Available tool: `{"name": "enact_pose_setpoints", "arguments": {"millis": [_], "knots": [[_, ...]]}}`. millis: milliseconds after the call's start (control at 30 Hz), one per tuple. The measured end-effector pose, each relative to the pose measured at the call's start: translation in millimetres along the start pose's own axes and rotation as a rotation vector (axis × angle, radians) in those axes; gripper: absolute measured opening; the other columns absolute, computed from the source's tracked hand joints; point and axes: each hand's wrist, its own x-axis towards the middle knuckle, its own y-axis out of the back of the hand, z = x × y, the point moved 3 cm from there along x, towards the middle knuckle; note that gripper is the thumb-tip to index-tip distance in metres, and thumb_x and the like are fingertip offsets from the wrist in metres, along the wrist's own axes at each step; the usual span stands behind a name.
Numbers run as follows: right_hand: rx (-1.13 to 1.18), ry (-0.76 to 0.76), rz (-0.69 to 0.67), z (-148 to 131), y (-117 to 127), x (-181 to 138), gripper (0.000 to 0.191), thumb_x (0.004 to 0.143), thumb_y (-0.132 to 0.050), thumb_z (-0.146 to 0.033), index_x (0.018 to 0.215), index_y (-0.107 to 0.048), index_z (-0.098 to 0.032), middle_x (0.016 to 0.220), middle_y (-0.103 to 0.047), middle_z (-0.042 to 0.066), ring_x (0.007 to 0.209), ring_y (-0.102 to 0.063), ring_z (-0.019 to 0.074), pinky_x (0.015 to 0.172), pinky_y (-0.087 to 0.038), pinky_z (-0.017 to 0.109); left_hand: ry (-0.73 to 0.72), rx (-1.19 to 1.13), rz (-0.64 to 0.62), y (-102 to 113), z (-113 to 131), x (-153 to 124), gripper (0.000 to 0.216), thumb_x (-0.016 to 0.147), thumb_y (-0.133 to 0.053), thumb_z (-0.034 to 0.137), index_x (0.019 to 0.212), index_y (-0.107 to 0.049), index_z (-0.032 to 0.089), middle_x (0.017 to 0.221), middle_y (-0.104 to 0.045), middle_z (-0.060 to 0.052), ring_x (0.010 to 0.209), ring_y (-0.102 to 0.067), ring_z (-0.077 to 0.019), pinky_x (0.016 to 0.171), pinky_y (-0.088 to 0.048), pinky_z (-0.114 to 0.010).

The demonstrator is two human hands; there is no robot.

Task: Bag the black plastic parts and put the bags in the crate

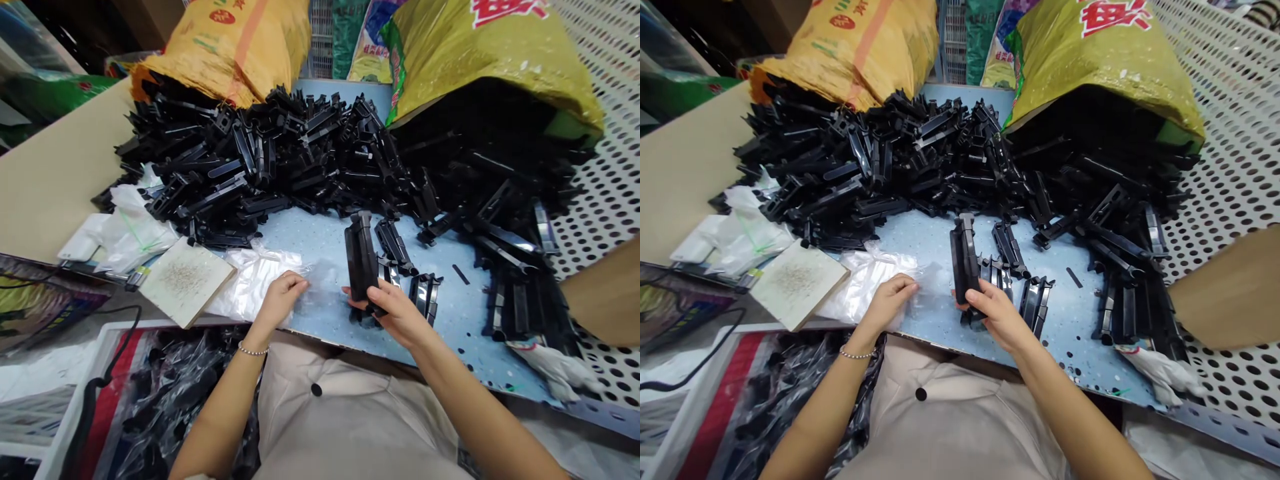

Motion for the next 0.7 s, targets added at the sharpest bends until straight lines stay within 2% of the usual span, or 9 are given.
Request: {"name": "enact_pose_setpoints", "arguments": {"millis": [67, 167, 300, 367, 433, 500, 567, 700], "knots": [[0.012, -0.005, -0.053, 3, -9, 2, 0.041, 0.074, -0.073, -0.051, 0.098, -0.071, -0.018, 0.09, -0.071, 0.006, 0.082, -0.063, 0.02, 0.079, -0.047, 0.032, 0.061, -0.179, 0.016, 1, 0, -1, 0.02, 0.081, -0.062, 0.034, 0.072, -0.065, 0.017, 0.075, -0.06, -0.002, 0.073, -0.057, -0.0154, 0.073, -0.046, -0.028], [0.049, 0.018, -0.114, 7, -23, 11, 0.043, 0.071, -0.075, -0.051, 0.096, -0.072, -0.016, 0.09, -0.072, 0.007, 0.086, -0.064, 0.0219, 0.078, -0.046, 0.032, 0.133, -0.279, 0.027, -6, 5, -4, 0.018, 0.077, -0.067, 0.034, 0.075, -0.064, 0.017, 0.074, -0.061, -0.001, 0.071, -0.058, -0.0148, 0.071, -0.046, -0.028], [0.23, 0.039, -0.151, 14, -34, 25, 0.041, 0.073, -0.073, -0.052, 0.096, -0.074, -0.018, 0.091, -0.074, 0.008, 0.092, -0.065, 0.025, 0.084, -0.048, 0.038, 0.073, -0.287, -0.01, -16, 14, -5, 0.024, 0.079, -0.067, 0.035, 0.093, -0.063, 0.017, 0.092, -0.067, -0.006, 0.087, -0.063, -0.0182, 0.081, -0.049, -0.031], [0.309, 0.035, -0.117, 17, -33, 28, 0.036, 0.074, -0.072, -0.051, 0.091, -0.074, -0.019, 0.089, -0.074, 0.007, 0.096, -0.066, 0.0262, 0.089, -0.048, 0.041, 0.056, -0.261, -0.054, -21, 16, -4, 0.026, 0.078, -0.069, 0.034, 0.096, -0.063, 0.017, 0.094, -0.068, -0.007, 0.087, -0.064, -0.0187, 0.081, -0.05, -0.032], [0.337, 0.029, -0.082, 18, -28, 30, 0.033, 0.075, -0.072, -0.05, 0.086, -0.075, -0.02, 0.089, -0.074, 0.007, 0.099, -0.066, 0.027, 0.093, -0.048, 0.043, 0.074, -0.179, -0.054, -25, 15, -3, 0.019, 0.077, -0.068, 0.032, 0.091, -0.065, 0.018, 0.086, -0.069, -0.004, 0.08, -0.064, -0.0179, 0.078, -0.05, -0.031], [0.326, 0.03, -0.054, 16, -22, 28, 0.033, 0.075, -0.072, -0.05, 0.086, -0.075, -0.019, 0.093, -0.075, 0.008, 0.102, -0.065, 0.0276, 0.097, -0.046, 0.045, 0.097, -0.086, -0.019, -27, 13, -2, 0.01, 0.077, -0.065, 0.029, 0.08, -0.067, 0.02, 0.076, -0.069, -0.002, 0.075, -0.063, -0.0173, 0.076, -0.049, -0.031], [0.302, 0.038, -0.024, 13, -14, 25, 0.034, 0.075, -0.072, -0.05, 0.089, -0.075, -0.019, 0.097, -0.074, 0.009, 0.104, -0.065, 0.0278, 0.1, -0.045, 0.046, 0.113, -0.034, 0.033, -28, 12, -1, 0.01, 0.078, -0.063, 0.028, 0.072, -0.065, 0.02, 0.071, -0.067, -0.001, 0.073, -0.062, -0.0169, 0.075, -0.048, -0.03], [0.286, 0.067, 0.027, 7, -1, 16, 0.036, 0.075, -0.072, -0.051, 0.093, -0.075, -0.019, 0.101, -0.074, 0.008, 0.107, -0.063, 0.0275, 0.101, -0.045, 0.045, 0.135, -0.086, 0.151, -28, 13, 0, 0.01, 0.074, -0.063, 0.026, 0.069, -0.059, 0.019, 0.07, -0.064, 0.0, 0.073, -0.06, -0.016, 0.074, -0.046, -0.03]]}}
